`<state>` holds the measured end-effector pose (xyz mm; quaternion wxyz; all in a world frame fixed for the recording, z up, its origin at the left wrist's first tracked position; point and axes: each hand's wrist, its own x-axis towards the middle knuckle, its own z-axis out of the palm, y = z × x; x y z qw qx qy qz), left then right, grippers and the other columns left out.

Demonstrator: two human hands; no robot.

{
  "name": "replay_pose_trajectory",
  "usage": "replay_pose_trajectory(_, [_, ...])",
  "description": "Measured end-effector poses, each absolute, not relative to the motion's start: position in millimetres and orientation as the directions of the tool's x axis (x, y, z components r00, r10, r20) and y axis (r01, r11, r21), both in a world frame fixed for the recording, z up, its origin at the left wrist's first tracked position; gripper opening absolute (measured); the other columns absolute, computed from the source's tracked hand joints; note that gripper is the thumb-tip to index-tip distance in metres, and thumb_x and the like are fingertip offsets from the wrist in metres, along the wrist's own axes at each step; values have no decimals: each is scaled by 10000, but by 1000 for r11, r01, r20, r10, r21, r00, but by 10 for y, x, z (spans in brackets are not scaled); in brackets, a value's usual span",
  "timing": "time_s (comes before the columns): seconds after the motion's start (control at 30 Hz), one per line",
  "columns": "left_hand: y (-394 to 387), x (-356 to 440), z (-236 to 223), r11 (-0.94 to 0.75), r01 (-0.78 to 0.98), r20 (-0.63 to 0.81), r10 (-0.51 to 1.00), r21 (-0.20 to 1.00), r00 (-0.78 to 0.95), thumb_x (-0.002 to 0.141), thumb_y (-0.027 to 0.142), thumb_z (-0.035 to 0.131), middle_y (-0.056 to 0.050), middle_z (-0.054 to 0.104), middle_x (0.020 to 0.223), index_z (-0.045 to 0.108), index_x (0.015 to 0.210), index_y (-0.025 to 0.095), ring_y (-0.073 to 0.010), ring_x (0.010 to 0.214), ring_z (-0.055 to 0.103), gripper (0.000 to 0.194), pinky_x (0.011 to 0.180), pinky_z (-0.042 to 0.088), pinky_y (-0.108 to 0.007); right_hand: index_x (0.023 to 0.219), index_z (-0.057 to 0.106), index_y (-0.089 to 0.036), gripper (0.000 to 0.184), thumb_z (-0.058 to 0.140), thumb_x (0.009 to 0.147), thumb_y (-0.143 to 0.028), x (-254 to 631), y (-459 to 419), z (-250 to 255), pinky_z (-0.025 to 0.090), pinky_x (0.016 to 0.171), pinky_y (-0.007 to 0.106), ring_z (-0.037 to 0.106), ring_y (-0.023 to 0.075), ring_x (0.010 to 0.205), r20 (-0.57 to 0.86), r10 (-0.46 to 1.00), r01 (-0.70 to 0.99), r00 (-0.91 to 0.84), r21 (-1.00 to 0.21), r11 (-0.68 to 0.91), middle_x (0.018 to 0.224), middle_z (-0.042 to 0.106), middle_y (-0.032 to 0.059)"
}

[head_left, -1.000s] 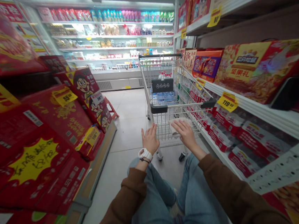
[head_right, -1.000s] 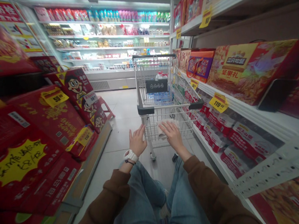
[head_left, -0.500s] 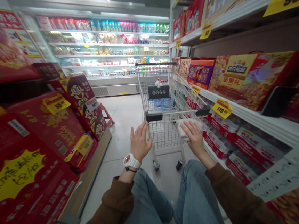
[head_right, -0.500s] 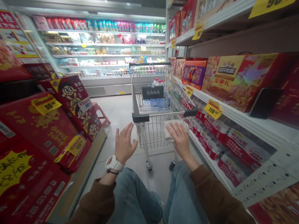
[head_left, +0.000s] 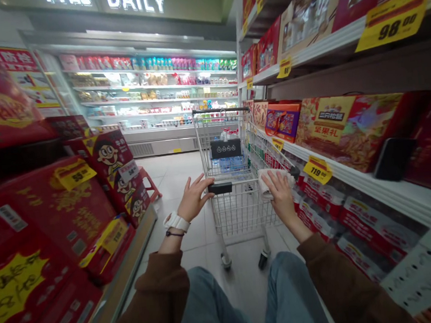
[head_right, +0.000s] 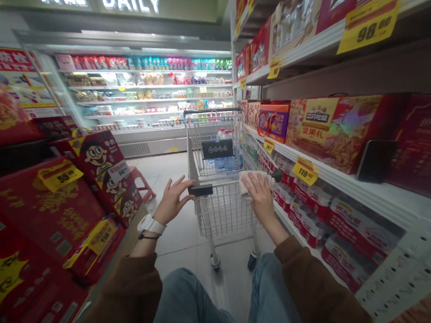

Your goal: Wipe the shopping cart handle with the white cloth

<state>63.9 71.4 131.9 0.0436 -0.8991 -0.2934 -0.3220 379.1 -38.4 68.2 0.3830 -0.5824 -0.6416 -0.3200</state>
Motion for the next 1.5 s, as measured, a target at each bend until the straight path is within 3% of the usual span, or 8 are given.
replay_pose_trajectory(0.13, [756, 707, 1403, -840, 524, 605, 492, 142, 626, 931, 346, 491, -86, 663, 1246, 547, 1147, 242, -243, 1245, 575, 246, 1197, 140, -599, 1537, 279, -326, 985, 366, 649, 90, 3851, -277, 663, 229, 1204, 574, 117, 228, 1522, 857, 514, 989, -44, -33, 141, 1608, 295, -15])
replay_pose_trajectory(0.23, [770, 779, 1394, -840, 523, 635, 482, 141, 603, 919, 331, 507, -83, 676, 1187, 539, 1116, 233, -236, 1165, 614, 222, 1197, 167, -582, 1530, 302, -311, 975, 375, 644, 89, 3923, -199, 655, 212, 1207, 574, 102, 225, 1522, 846, 532, 988, -41, -44, 146, 1607, 295, -4])
replay_pose_trajectory(0.6, [594, 1159, 1355, -811, 574, 675, 488, 116, 554, 882, 254, 584, -51, 681, 1131, 568, 1087, 241, -218, 1117, 619, 206, 1196, 231, -529, 1493, 392, -267, 905, 392, 651, 64, 4394, -16, 674, 241, 1192, 578, 157, 223, 1512, 855, 515, 975, -69, -50, 215, 1560, 395, 48])
replay_pose_trajectory(0.9, [220, 1612, 1304, -793, 602, 692, 485, 91, 535, 884, 268, 625, -47, 672, 1109, 571, 1111, 219, -235, 1099, 590, 239, 1184, 264, -519, 1457, 452, -227, 878, 378, 626, 47, 4632, -93, 705, 241, 1202, 555, 240, 215, 1491, 853, 520, 934, 43, -219, 281, 1536, 433, 58])
replay_pose_trajectory(1.2, [-52, 2052, 1306, -791, 602, 693, 495, 110, 524, 879, 284, 632, -50, 674, 1060, 592, 1074, 225, -247, 1054, 575, 208, 1174, 284, -525, 1406, 520, -201, 721, 408, 723, -1, 4291, -321, 818, 287, 1200, 480, 346, 197, 1452, 823, 568, 862, 2, -289, 416, 1483, 505, 60])
replay_pose_trajectory(1.37, [-87, 2154, 1311, -822, 558, 673, 478, 117, 564, 879, 289, 635, -62, 679, 1118, 594, 1131, 223, -243, 1114, 581, 264, 1179, 285, -519, 1360, 568, -184, 666, 455, 719, -42, 4295, -554, 993, 366, 1160, 448, 482, 210, 1363, 818, 574, 820, 25, -345, 456, 1419, 573, 75])
replay_pose_trajectory(1.5, [62, 1975, 1347, -866, 495, 654, 415, 72, 632, 937, 335, 544, -81, 628, 1310, 557, 1266, 233, -226, 1292, 517, 345, 1210, 211, -540, 1405, 520, -179, 731, 443, 697, -12, 4168, -731, 1114, 346, 1174, 446, 455, 210, 1383, 854, 512, 822, 93, -356, 445, 1458, 531, 84])
